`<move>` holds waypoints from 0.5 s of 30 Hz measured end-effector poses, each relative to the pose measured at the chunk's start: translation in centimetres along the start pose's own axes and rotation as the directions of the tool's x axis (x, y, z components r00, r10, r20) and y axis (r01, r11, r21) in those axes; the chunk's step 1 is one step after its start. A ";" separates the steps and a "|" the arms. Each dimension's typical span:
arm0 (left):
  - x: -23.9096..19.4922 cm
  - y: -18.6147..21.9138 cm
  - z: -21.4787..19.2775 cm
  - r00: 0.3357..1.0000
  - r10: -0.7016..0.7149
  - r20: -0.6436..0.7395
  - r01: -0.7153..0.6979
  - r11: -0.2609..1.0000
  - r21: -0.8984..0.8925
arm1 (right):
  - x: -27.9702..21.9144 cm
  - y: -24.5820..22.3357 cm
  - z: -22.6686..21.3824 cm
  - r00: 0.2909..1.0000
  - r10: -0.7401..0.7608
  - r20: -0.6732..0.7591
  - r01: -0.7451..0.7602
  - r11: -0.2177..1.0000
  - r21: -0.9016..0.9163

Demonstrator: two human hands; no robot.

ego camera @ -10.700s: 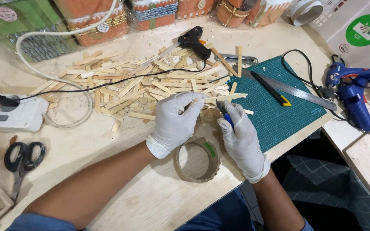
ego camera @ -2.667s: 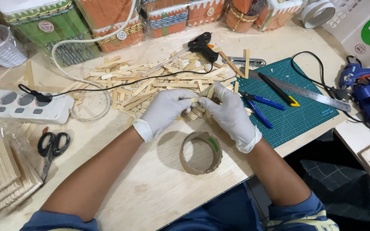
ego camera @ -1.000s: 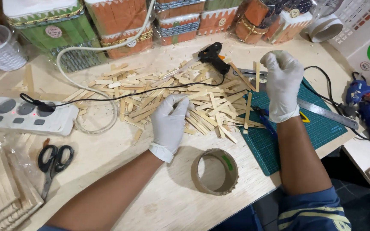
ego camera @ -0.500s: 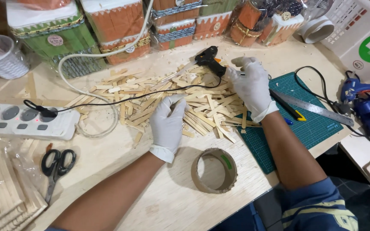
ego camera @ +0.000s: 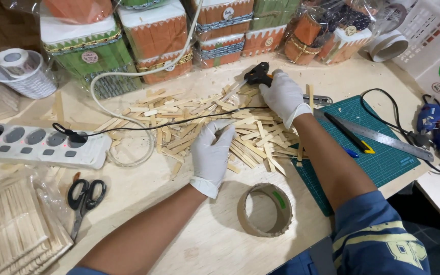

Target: Assembling a structure by gluing popsicle sticks onto a cardboard tube base using a hot glue gun.

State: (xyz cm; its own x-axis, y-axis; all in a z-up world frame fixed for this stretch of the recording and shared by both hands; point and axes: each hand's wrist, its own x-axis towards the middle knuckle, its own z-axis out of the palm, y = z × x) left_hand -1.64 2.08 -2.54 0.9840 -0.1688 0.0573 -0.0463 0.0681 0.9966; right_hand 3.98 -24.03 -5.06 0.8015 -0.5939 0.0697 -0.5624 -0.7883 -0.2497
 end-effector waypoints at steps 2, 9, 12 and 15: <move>-0.2 0.0 -0.3 0.997 0.076 0.028 -0.076 0.997 -0.002 | -1.8 -0.9 -1.2 0.999 0.033 -0.003 -0.033 0.994 0.109; -1.6 -0.1 -0.6 0.913 0.390 0.123 -0.399 0.915 0.055 | -7.1 -0.1 -3.3 0.934 -0.032 -0.355 0.266 0.727 0.633; -1.3 -0.1 -0.6 0.887 0.443 0.132 -0.452 0.891 0.048 | -7.9 1.3 -2.9 0.930 -0.071 -0.361 0.334 0.575 0.747; 0.0 -0.9 -0.7 0.952 0.293 0.088 -0.298 0.953 0.047 | -8.7 0.9 -3.9 0.988 -0.030 -0.150 0.152 0.117 0.981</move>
State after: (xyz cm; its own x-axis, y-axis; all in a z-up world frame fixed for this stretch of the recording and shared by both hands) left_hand -1.47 2.73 -3.52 0.9079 -0.2273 0.3521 -0.3456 0.0690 0.9358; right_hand -4.30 -20.16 -2.13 0.7782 -0.5878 0.2209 0.2557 -0.0247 -0.9664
